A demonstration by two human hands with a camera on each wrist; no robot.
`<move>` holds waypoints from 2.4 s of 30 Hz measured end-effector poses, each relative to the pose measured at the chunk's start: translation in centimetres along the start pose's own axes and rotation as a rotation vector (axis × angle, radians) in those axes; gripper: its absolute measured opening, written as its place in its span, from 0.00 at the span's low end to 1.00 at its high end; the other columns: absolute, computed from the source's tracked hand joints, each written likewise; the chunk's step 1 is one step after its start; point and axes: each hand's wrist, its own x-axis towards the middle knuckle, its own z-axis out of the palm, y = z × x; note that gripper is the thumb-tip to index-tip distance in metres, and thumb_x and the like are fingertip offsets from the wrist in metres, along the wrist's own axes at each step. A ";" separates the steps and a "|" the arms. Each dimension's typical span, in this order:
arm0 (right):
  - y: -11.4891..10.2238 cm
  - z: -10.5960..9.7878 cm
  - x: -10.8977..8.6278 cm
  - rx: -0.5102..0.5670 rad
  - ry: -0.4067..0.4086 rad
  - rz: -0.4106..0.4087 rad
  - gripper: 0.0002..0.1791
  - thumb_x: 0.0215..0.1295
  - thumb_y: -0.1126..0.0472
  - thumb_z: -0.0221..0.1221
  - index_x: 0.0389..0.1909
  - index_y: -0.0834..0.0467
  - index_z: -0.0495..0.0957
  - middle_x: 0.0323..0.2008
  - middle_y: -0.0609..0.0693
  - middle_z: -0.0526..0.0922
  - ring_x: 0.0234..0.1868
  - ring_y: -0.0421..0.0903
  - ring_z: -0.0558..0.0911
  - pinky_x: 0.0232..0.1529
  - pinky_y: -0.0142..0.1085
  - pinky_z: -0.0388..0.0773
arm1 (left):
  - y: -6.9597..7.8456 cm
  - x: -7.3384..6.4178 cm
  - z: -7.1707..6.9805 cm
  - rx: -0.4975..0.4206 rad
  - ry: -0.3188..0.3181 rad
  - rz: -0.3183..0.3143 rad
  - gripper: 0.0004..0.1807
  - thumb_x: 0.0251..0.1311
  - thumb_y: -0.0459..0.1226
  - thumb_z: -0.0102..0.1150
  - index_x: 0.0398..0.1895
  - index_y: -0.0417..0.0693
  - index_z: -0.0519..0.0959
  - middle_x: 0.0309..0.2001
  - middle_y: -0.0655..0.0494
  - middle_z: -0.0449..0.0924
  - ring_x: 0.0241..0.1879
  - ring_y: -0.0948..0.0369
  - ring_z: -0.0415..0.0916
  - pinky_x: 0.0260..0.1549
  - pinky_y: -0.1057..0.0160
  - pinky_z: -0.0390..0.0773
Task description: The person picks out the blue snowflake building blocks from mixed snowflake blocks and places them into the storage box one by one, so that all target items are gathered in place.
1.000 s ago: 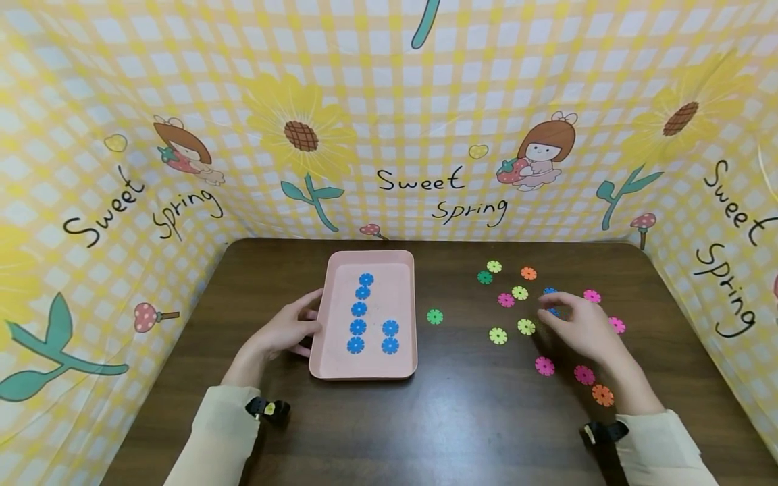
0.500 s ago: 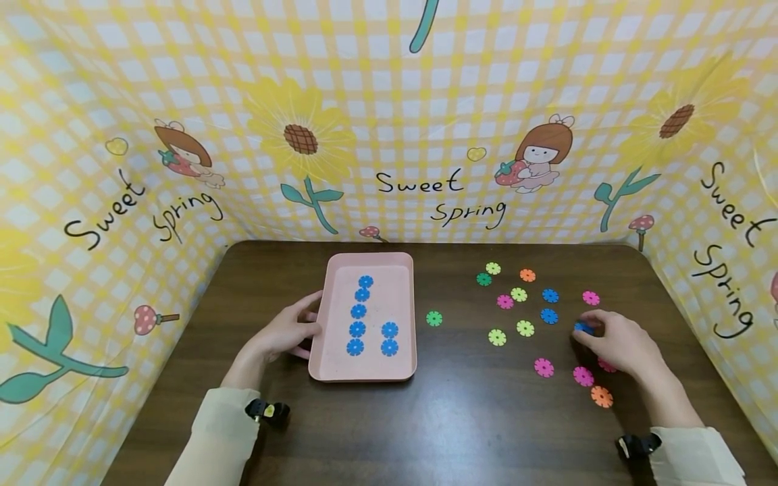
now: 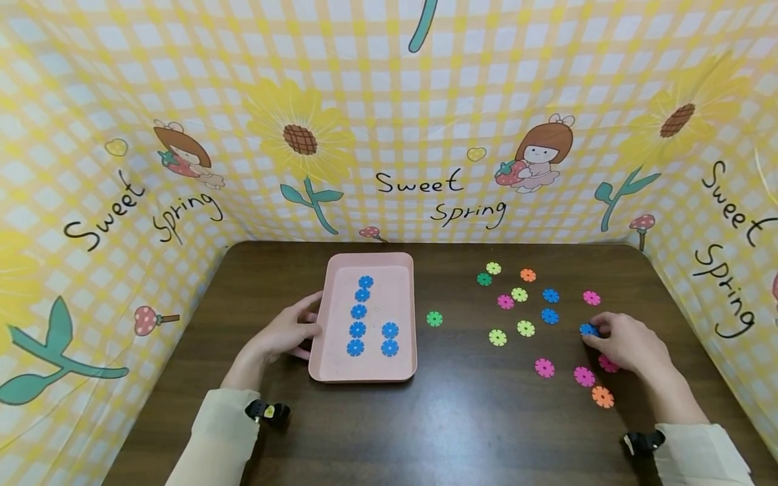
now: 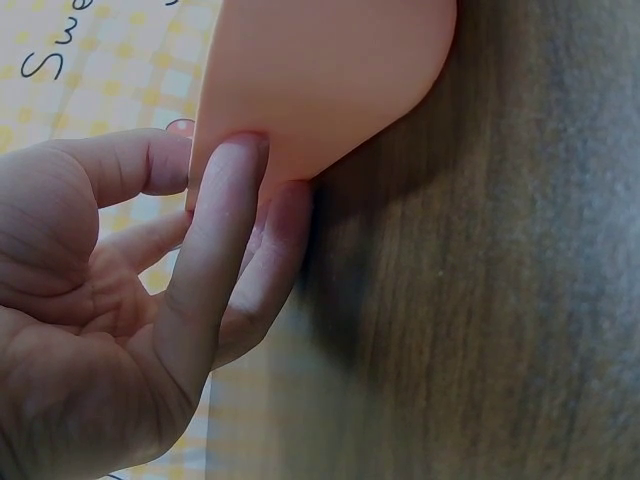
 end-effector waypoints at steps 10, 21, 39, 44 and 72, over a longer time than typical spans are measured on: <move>0.5 -0.2 0.4 0.061 -0.041 -0.007 0.28 0.69 0.48 0.65 0.52 0.71 0.77 0.45 0.67 0.83 0.46 0.65 0.81 0.45 0.62 0.77 | 0.0 0.0 0.0 -0.002 0.000 0.004 0.43 0.69 0.31 0.55 0.84 0.56 0.51 0.63 0.34 0.67 0.49 0.47 0.80 0.33 0.48 0.88; 0.8 0.1 0.5 0.103 -0.012 -0.012 0.27 0.67 0.49 0.68 0.50 0.69 0.76 0.44 0.65 0.84 0.45 0.64 0.82 0.46 0.61 0.76 | -0.2 0.0 0.0 0.000 -0.001 0.011 0.43 0.68 0.31 0.55 0.84 0.56 0.52 0.62 0.34 0.67 0.50 0.47 0.80 0.33 0.47 0.88; -1.9 -0.2 -0.3 0.128 0.125 -0.167 0.11 0.71 0.59 0.62 0.49 0.60 0.84 0.41 0.54 0.88 0.44 0.60 0.85 0.40 0.54 0.78 | -0.4 0.1 0.1 -0.008 0.007 0.019 0.44 0.67 0.30 0.55 0.85 0.56 0.51 0.61 0.34 0.69 0.49 0.48 0.81 0.32 0.47 0.88; -4.1 -0.3 -0.3 0.179 0.150 -0.213 0.11 0.72 0.58 0.64 0.50 0.58 0.85 0.42 0.53 0.88 0.47 0.60 0.84 0.41 0.50 0.77 | -0.4 0.1 0.1 -0.010 0.005 0.019 0.44 0.67 0.30 0.55 0.85 0.56 0.51 0.62 0.34 0.69 0.49 0.48 0.81 0.32 0.47 0.88; -19.0 5.4 4.9 0.491 0.143 -0.423 0.08 0.71 0.57 0.66 0.48 0.51 0.86 0.43 0.45 0.87 0.24 0.42 0.71 0.26 0.38 0.70 | 0.0 -0.1 0.1 -0.029 -0.012 0.018 0.44 0.68 0.31 0.55 0.85 0.56 0.51 0.64 0.33 0.68 0.51 0.47 0.81 0.33 0.47 0.88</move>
